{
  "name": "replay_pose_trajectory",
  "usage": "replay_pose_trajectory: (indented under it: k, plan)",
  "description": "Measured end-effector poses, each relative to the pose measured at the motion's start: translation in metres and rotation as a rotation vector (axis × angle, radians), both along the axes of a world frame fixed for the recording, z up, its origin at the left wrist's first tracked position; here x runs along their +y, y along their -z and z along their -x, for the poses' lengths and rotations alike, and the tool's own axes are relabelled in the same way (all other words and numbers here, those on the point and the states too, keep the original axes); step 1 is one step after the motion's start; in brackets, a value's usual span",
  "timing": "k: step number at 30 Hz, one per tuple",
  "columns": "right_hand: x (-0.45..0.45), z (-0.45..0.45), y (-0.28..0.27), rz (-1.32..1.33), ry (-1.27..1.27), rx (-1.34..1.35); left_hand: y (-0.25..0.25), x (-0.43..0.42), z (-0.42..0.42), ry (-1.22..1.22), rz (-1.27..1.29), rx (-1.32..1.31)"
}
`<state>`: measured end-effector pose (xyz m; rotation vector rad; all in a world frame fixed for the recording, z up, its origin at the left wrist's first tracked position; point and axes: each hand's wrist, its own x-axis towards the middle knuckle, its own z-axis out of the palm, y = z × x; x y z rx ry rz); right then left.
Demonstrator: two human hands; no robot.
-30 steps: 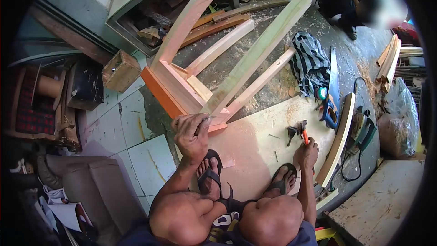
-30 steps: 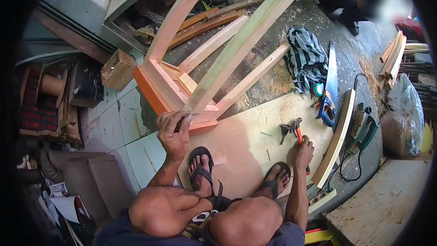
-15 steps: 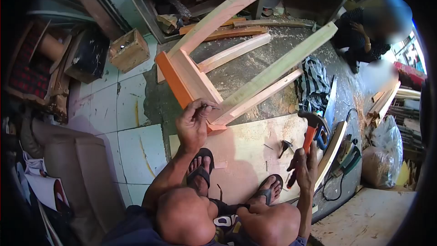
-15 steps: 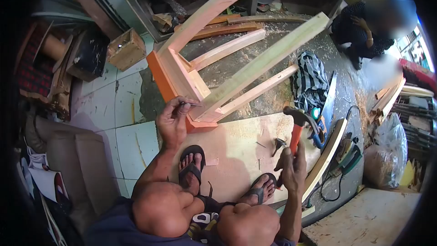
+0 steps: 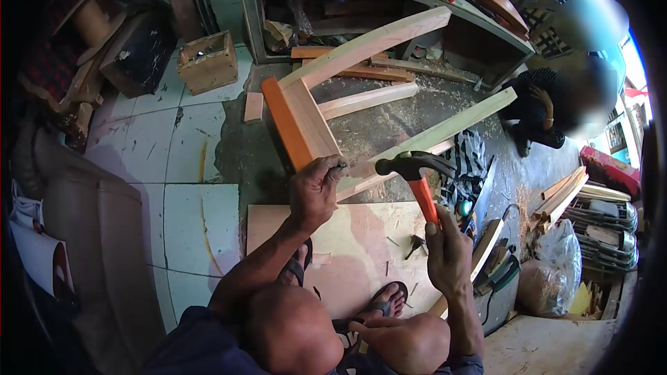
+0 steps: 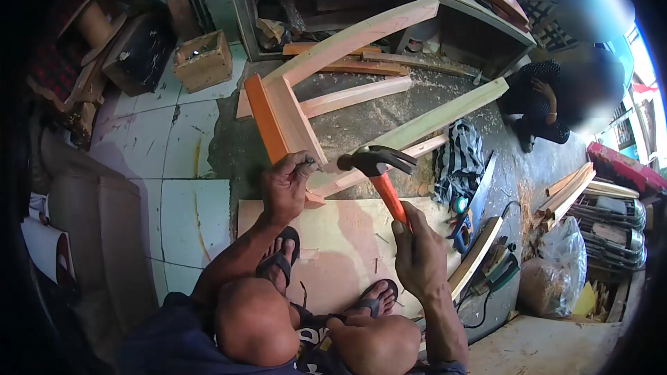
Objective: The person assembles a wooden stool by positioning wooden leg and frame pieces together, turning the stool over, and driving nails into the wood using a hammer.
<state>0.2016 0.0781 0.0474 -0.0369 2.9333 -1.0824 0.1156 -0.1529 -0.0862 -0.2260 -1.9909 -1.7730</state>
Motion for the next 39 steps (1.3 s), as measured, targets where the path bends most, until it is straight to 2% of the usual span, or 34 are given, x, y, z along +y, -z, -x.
replay_pose_trajectory:
  k: [2,8,11,13,15,18,19,20,23,26,27,28,30,31,32,33,35,37,38,39]
  plan:
    - [-0.006,0.005,-0.005,-0.015,-0.128,0.176,-0.004,-0.001,0.000,-0.026,0.018,0.002]
    - [-0.019,0.013,-0.016,-0.105,-0.178,0.118,-0.010,-0.002,0.001,-0.015,0.095,-0.037]
    - [-0.024,0.016,-0.032,-0.168,-0.259,0.207,-0.012,-0.002,-0.001,0.010,0.147,-0.085]
    - [-0.027,0.013,-0.041,-0.108,-0.246,0.284,-0.010,0.000,-0.001,-0.071,0.273,0.065]
    - [-0.028,0.009,-0.044,-0.063,-0.176,0.355,-0.011,0.001,0.001,-0.065,0.249,0.081]
    - [-0.013,0.014,-0.004,-0.204,-0.248,0.443,-0.008,0.001,0.001,-0.055,0.234,0.071]
    - [-0.023,0.022,-0.003,-0.226,-0.280,0.390,-0.008,0.001,0.000,-0.051,0.246,0.045]
    - [-0.025,0.023,-0.011,-0.487,-0.326,0.123,-0.010,0.000,0.001,-0.060,0.241,0.052]
    - [-0.031,0.024,-0.041,-0.343,-0.306,0.235,-0.012,-0.005,0.001,-0.020,0.334,0.038]
    - [-0.026,0.013,-0.047,0.116,-0.171,0.502,-0.007,0.000,-0.003,-0.040,0.253,0.067]
    - [-0.038,0.015,-0.025,0.461,-0.136,0.632,-0.007,0.000,-0.001,-0.039,0.231,0.085]
    - [-0.035,0.018,-0.021,0.463,-0.141,0.631,-0.008,-0.002,0.000,-0.038,0.209,0.106]
    - [-0.025,0.028,-0.026,-0.503,-0.415,0.170,-0.007,-0.002,0.004,-0.034,0.205,0.109]
    - [-0.034,0.025,-0.034,-0.307,-0.275,-0.115,-0.010,-0.002,0.005,-0.073,0.244,0.162]
    - [-0.035,0.018,-0.038,-0.302,-0.268,-0.119,-0.011,-0.003,0.000,-0.094,0.287,0.201]
    - [-0.035,0.021,-0.042,-0.279,-0.253,-0.011,-0.013,-0.005,-0.002,-0.072,0.335,0.172]
    - [-0.039,0.016,-0.048,-0.158,-0.198,0.138,-0.008,-0.005,0.002,-0.036,0.276,0.129]
    - [-0.038,0.015,-0.030,-0.175,-0.238,0.190,-0.013,-0.005,-0.005,0.047,0.180,-0.049]
    - [-0.039,0.017,-0.026,-0.191,-0.277,0.260,-0.011,-0.005,-0.004,0.044,0.178,-0.038]
    - [-0.038,0.018,-0.030,-0.427,-0.286,0.036,-0.006,-0.004,-0.002,0.024,0.203,0.025]
